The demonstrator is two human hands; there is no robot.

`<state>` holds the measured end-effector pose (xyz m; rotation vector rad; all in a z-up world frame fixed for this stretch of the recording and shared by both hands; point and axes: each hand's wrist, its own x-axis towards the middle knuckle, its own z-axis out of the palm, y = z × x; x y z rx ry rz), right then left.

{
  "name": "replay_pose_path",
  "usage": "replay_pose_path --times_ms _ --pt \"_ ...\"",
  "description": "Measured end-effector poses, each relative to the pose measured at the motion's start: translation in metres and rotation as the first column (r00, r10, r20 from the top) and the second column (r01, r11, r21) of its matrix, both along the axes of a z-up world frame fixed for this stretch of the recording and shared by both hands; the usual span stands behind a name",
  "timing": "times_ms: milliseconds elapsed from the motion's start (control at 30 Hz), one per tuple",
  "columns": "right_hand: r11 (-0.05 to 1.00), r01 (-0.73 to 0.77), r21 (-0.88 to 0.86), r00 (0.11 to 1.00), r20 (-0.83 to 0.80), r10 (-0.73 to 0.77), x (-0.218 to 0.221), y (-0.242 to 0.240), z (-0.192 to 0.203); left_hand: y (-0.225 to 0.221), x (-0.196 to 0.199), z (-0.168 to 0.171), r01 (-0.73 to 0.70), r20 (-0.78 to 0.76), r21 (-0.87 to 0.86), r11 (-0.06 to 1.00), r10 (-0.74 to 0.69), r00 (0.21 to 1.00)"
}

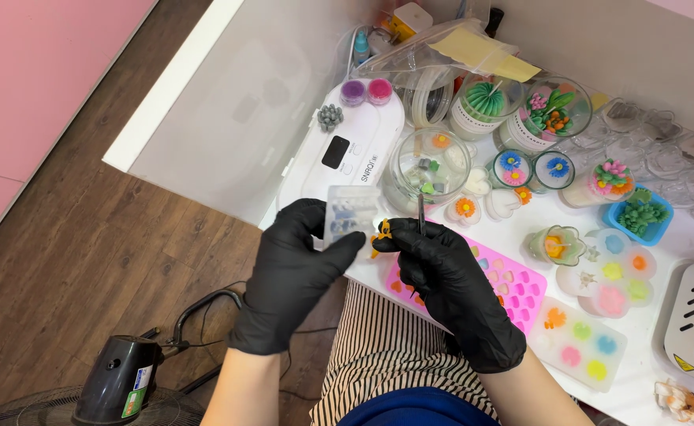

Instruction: Removing small decorative wax pieces from silicone molds and preparing them for candle assembly.

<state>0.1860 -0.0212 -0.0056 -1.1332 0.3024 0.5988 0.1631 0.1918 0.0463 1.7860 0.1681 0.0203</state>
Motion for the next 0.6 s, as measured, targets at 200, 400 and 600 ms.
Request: replay_pose_path --times_ms 200,400,600 --pt "0.998 0.01 0.068 0.999 -0.045 -0.006 -0.001 0.006 0.004 0.013 0.005 0.0 -0.069 -0.17 -0.174 0.982 0.039 0.985" --pt "1.0 0.029 -0.011 0.997 -0.068 -0.03 -0.004 0.001 0.009 0.03 0.018 -0.028 -0.156 -0.254 -0.173 0.972 0.109 0.961" --pt "0.999 0.036 -0.04 0.998 -0.044 -0.037 -0.011 -0.005 0.023 0.02 0.003 -0.027 -0.258 0.181 0.469 0.845 0.194 0.964"
